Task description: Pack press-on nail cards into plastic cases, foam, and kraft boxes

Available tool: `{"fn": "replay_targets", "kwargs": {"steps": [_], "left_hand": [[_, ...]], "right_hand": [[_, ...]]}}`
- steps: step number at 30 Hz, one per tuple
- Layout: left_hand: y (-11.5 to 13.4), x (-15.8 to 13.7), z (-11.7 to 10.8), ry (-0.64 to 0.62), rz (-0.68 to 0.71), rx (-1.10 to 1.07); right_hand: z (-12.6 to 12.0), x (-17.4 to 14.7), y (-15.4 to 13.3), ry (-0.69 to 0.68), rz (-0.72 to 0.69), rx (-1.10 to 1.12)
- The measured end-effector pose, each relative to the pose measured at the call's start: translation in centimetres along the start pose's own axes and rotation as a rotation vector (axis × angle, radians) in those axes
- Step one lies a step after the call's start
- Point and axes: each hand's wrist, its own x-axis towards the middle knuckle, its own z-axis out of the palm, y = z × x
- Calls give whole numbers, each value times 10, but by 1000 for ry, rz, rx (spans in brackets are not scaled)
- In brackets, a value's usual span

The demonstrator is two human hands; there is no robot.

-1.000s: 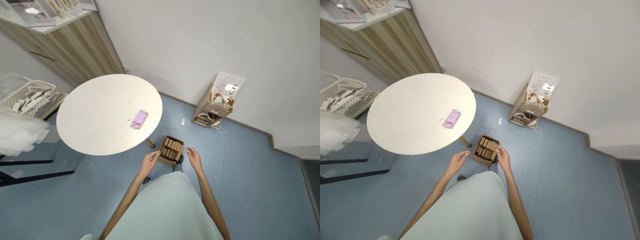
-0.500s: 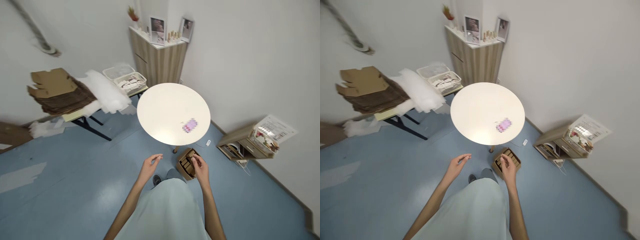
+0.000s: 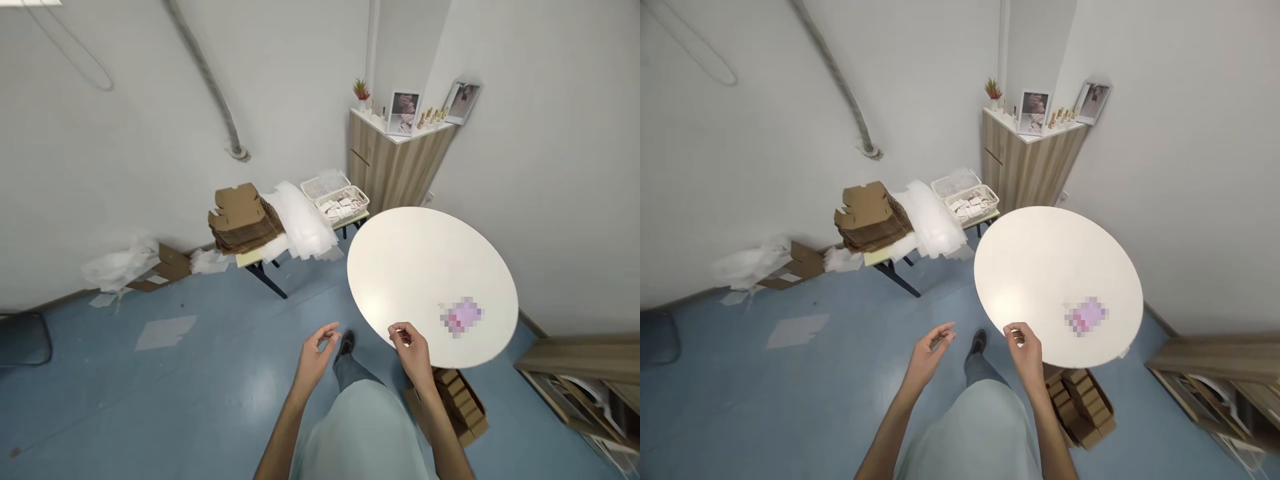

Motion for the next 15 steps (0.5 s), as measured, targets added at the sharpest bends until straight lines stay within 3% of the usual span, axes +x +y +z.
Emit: {"fn": "replay_targets", "kwargs": {"steps": [8, 15], "left_hand": [[53, 134, -64, 72, 44, 111], [70, 240, -87, 24, 86, 84]], "right_hand": [[83, 128, -56, -58, -26, 78], [116, 201, -92, -104, -7, 93]]}}
